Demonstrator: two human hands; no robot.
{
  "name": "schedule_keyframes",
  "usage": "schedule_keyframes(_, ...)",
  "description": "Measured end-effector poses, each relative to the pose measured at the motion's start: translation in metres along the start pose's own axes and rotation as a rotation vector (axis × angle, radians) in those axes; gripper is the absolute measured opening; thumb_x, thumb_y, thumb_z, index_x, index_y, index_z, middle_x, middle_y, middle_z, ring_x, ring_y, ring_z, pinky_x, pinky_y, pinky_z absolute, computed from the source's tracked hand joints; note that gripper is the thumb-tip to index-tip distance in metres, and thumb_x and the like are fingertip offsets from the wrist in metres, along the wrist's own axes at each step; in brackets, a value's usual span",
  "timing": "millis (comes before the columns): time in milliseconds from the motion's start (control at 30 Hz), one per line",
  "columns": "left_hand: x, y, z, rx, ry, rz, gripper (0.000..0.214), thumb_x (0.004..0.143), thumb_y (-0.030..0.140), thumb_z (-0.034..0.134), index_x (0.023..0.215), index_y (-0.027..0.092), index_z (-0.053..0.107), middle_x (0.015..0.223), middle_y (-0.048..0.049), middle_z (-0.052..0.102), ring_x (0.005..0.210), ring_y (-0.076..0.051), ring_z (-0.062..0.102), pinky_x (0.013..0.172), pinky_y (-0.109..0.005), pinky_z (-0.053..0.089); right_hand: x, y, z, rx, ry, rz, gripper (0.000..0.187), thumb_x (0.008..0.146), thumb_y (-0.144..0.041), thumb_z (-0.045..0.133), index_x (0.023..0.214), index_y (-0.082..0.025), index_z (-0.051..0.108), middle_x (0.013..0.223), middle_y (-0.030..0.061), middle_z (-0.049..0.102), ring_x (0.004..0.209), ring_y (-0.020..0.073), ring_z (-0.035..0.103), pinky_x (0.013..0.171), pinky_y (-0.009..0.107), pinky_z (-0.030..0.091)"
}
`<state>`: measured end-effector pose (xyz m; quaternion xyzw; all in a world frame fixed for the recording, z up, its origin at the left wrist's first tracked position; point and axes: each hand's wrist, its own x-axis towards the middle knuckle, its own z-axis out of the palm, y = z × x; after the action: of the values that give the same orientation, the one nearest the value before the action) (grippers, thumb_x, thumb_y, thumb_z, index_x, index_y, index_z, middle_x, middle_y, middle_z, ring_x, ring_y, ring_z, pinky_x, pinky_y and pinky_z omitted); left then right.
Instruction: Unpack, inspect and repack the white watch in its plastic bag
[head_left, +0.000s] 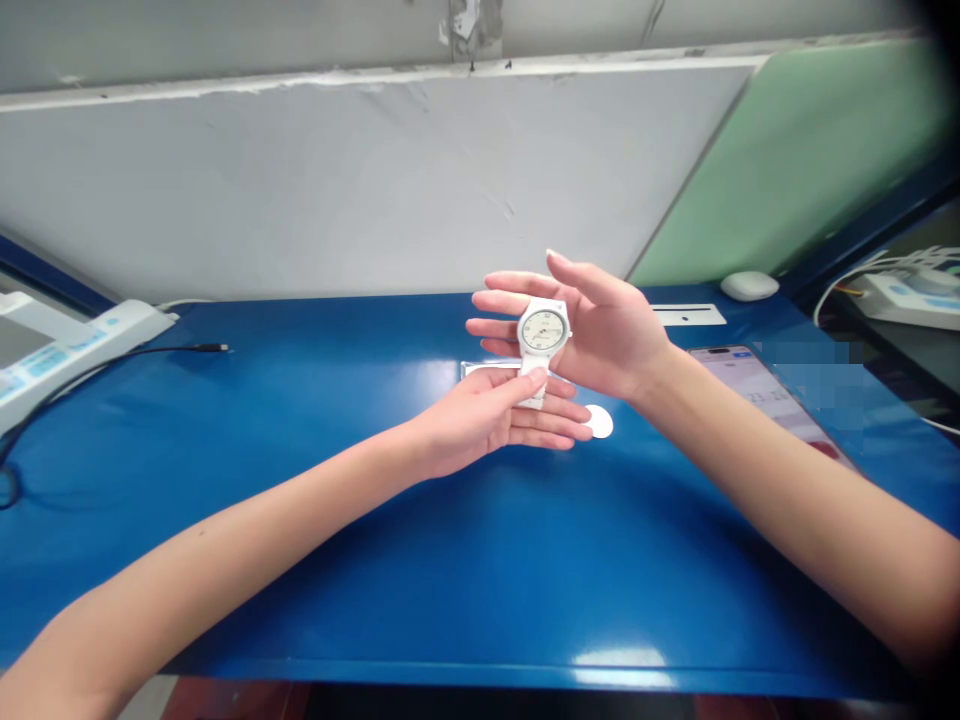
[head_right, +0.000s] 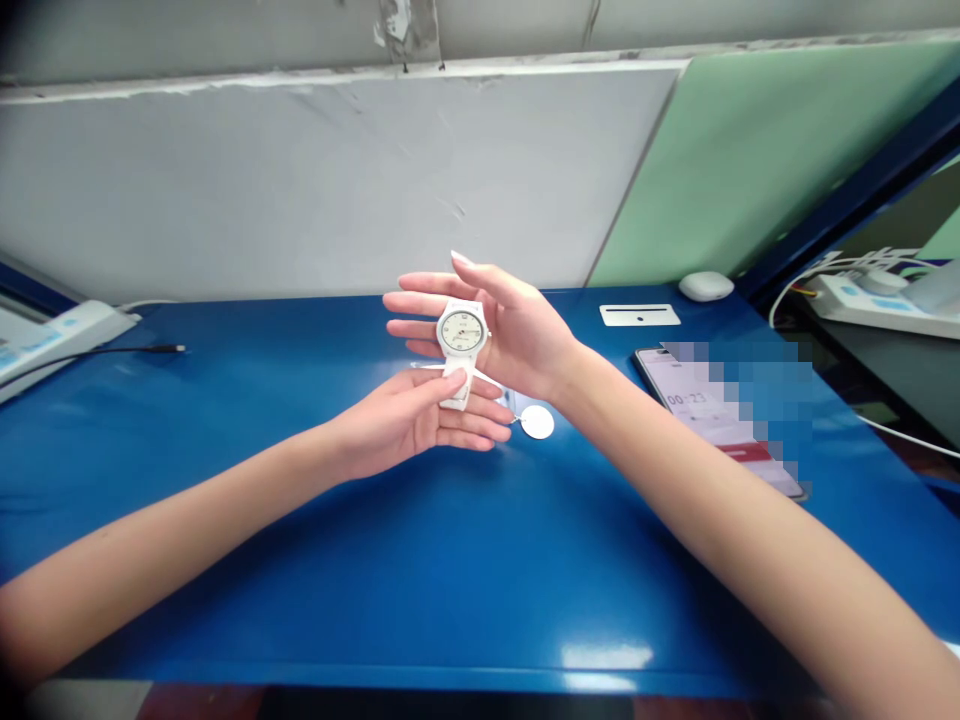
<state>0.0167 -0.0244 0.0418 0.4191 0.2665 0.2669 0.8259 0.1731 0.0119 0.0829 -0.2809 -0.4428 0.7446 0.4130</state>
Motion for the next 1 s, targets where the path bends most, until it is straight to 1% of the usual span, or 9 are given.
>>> schedule_keyframes(133, -0.0007, -0.0009, 0.0017, 0.004, 0.011, 0.003, 0.033, 0.098, 0.037, 0.056, 0.106, 0.007, 0.069, 0.115, -0.0220, 0.070, 0.100, -0.027, 0.072, 0.092, -0.038, 0.053, -0.0003, -0.0008, 0.0000, 0.001, -0.013, 0.021, 0.042, 0.085, -0.059, 0.059, 0.098, -0.022, 0.073, 0.110, 0.0085, 0.075, 0.109, 0.0295, 0.068, 0.094, 0.047, 0.056)
schedule_keyframes(233, -0.0010, 0.0000, 0.0034, -0.009, 0.030, 0.005, 0.031, 0.099, 0.035, 0.055, 0.105, 0.007, 0.068, 0.113, -0.0213, 0.071, 0.103, -0.027, 0.071, 0.095, -0.039, 0.052, -0.0003, -0.0018, 0.0003, 0.007, -0.020, 0.018, 0.044, 0.085, -0.058, 0.059, 0.099, -0.019, 0.073, 0.111, 0.0107, 0.074, 0.109, 0.0293, 0.068, 0.094, 0.045, 0.056)
schedule_keyframes(400, 0.0005, 0.0014, 0.0038, -0.030, 0.066, -0.028, 0.031, 0.102, 0.032, 0.047, 0.103, 0.007, 0.065, 0.103, -0.0199, 0.074, 0.094, -0.024, 0.074, 0.091, -0.038, 0.053, 0.0018, 0.0004, -0.0018, 0.012, -0.044, 0.025, 0.041, 0.085, -0.056, 0.060, 0.099, -0.019, 0.073, 0.115, 0.0105, 0.074, 0.108, 0.0286, 0.068, 0.096, 0.045, 0.055)
schedule_keyframes(500, 0.0023, 0.0011, 0.0026, -0.039, 0.082, -0.052, 0.033, 0.102, 0.035, 0.047, 0.101, 0.007, 0.065, 0.099, -0.0196, 0.074, 0.089, -0.023, 0.074, 0.090, -0.038, 0.054, 0.0034, 0.0028, -0.0033, 0.005, -0.044, 0.042, 0.038, 0.085, -0.054, 0.061, 0.097, -0.021, 0.073, 0.118, 0.0092, 0.073, 0.109, 0.0282, 0.068, 0.097, 0.045, 0.053)
schedule_keyframes(700, 0.0038, 0.0004, 0.0006, -0.054, 0.064, -0.054, 0.033, 0.101, 0.036, 0.049, 0.099, 0.009, 0.066, 0.098, -0.0188, 0.075, 0.088, -0.023, 0.074, 0.090, -0.038, 0.053, 0.0044, 0.0033, -0.0036, -0.023, -0.013, 0.026, 0.034, 0.084, -0.053, 0.062, 0.094, -0.023, 0.074, 0.112, 0.0085, 0.074, 0.107, 0.0292, 0.068, 0.095, 0.050, 0.054)
schedule_keyframes(867, 0.0045, 0.0004, 0.0008, -0.062, 0.079, -0.058, 0.031, 0.100, 0.035, 0.052, 0.101, 0.008, 0.066, 0.099, -0.0187, 0.075, 0.089, -0.024, 0.074, 0.090, -0.039, 0.053, 0.0042, 0.0042, -0.0041, -0.024, 0.000, 0.006, 0.034, 0.084, -0.052, 0.063, 0.094, -0.022, 0.075, 0.113, 0.0084, 0.074, 0.111, 0.0287, 0.066, 0.097, 0.048, 0.052)
schedule_keyframes(1000, 0.0051, 0.0010, 0.0018, -0.064, 0.120, -0.046, 0.032, 0.101, 0.032, 0.048, 0.099, 0.007, 0.067, 0.095, -0.0177, 0.075, 0.087, -0.023, 0.074, 0.086, -0.036, 0.055, 0.0039, 0.0044, -0.0029, -0.018, -0.010, -0.011, 0.033, 0.084, -0.051, 0.063, 0.094, -0.022, 0.075, 0.115, 0.0079, 0.074, 0.114, 0.0282, 0.065, 0.099, 0.047, 0.052)
